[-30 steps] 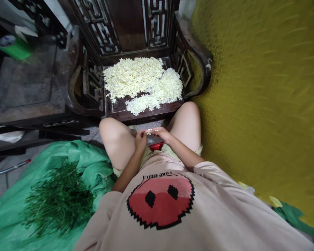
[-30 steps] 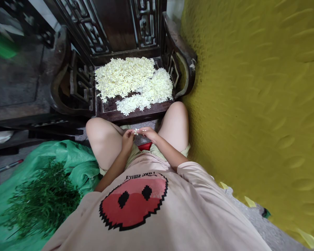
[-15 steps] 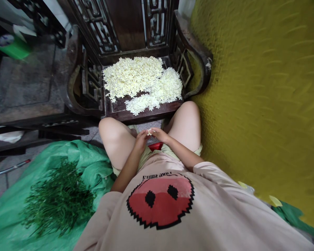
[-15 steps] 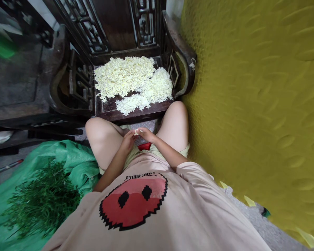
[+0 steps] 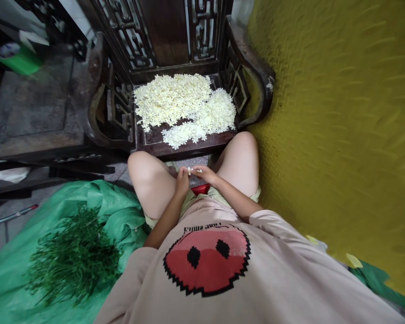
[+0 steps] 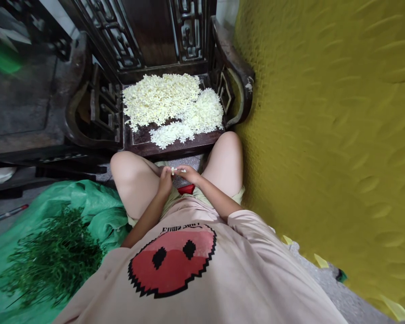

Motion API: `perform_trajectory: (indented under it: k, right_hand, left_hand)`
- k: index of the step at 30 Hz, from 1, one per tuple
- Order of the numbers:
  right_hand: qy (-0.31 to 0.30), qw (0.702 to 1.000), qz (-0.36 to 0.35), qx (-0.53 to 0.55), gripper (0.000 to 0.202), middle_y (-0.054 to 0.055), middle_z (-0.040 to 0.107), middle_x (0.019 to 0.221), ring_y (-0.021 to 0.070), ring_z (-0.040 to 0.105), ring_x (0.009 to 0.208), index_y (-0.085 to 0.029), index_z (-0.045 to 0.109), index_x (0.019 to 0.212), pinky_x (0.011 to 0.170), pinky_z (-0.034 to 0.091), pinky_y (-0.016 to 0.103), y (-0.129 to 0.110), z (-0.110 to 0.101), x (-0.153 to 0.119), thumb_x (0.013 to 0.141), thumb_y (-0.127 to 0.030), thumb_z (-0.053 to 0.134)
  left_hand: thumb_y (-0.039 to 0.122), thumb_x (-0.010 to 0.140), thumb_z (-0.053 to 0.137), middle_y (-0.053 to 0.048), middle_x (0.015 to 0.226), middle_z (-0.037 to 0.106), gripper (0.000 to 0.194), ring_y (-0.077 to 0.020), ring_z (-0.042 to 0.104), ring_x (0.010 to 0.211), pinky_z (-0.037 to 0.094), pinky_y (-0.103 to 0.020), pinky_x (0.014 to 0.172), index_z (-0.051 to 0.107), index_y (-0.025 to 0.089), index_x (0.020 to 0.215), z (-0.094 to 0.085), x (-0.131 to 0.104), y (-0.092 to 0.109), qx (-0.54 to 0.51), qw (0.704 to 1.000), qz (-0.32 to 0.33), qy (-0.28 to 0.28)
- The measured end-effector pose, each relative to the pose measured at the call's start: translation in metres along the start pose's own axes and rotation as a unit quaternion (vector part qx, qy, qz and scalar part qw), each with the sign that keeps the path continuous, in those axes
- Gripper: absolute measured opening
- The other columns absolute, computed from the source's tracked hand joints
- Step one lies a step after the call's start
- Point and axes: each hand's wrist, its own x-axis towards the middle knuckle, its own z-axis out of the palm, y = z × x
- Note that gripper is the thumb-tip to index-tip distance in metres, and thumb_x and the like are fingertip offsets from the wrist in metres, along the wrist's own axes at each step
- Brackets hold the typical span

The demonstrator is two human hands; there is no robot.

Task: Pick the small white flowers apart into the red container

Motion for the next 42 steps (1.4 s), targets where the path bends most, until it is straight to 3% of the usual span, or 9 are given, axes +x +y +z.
perform_trajectory:
  k: [4,8,14,28,37,42]
  right_hand:
    - [0.043,0.999,-0.002,0.018,0.04,-0.004,0.049,0.055,0.0091,0.04,0.055,-0.015,0.062,0.072,0.053,0.026,0.024,-0.004,-0.001,-0.001,0.054,-0.049,0.073]
    - [0.027,0.999,0.0,0.032,0.041,-0.004,0.051,0.057,0.0084,0.039,0.054,-0.014,0.063,0.074,0.054,0.027,0.024,-0.005,-0.002,-0.001,0.054,-0.049,0.071]
    - [0.078,0.996,-0.031,-0.025,0.039,-0.001,0.052,0.061,0.0117,0.044,0.062,-0.015,0.062,0.068,0.057,0.029,0.024,-0.006,-0.003,-0.001,0.056,-0.052,0.069]
    - [-0.011,0.994,-0.086,-0.07,0.04,-0.004,0.042,0.056,0.0121,0.039,0.06,-0.019,0.051,0.065,0.057,0.029,0.025,-0.001,0.004,-0.002,0.069,-0.059,0.055]
    - [-0.007,0.999,-0.032,-0.014,0.044,-0.005,0.043,0.053,0.0089,0.036,0.052,-0.016,0.058,0.068,0.053,0.027,0.024,0.001,0.002,0.0,0.065,-0.06,0.06]
    - [0.018,1.0,-0.017,0.006,0.043,-0.003,0.052,0.06,0.0093,0.04,0.055,-0.016,0.064,0.073,0.054,0.029,0.024,-0.001,0.0,-0.001,0.058,-0.056,0.068]
  left_hand:
    - [0.041,0.085,0.047,0.003,0.06,0.044,0.026,-0.0115,0.042,0.06,0.034,-0.023,0.061,0.046,0.02,0.069,0.0,-0.001,0.0,0.025,0.999,0.016,-0.017]
    - [0.044,0.081,0.052,0.004,0.06,0.044,0.027,-0.011,0.042,0.059,0.035,-0.023,0.06,0.048,0.02,0.071,0.001,-0.001,0.001,0.005,1.0,0.004,-0.015]
    - [0.049,0.073,0.06,0.002,0.06,0.047,0.031,-0.0105,0.043,0.059,0.036,-0.022,0.058,0.054,0.019,0.069,0.001,0.0,0.006,-0.027,0.999,-0.021,-0.017]
    - [0.051,0.069,0.062,0.003,0.054,0.043,0.035,-0.0092,0.037,0.052,0.03,-0.023,0.053,0.054,0.017,0.062,-0.001,0.004,0.004,-0.07,0.996,-0.054,-0.028]
    - [0.06,0.065,0.063,0.004,0.05,0.044,0.045,-0.007,0.035,0.048,0.029,-0.022,0.048,0.055,0.016,0.063,0.0,0.003,0.007,-0.091,0.992,-0.091,-0.017]
    - [0.061,0.061,0.066,0.005,0.046,0.04,0.046,-0.0059,0.032,0.045,0.025,-0.022,0.046,0.054,0.016,0.06,-0.001,0.004,0.003,-0.105,0.99,-0.093,-0.019]
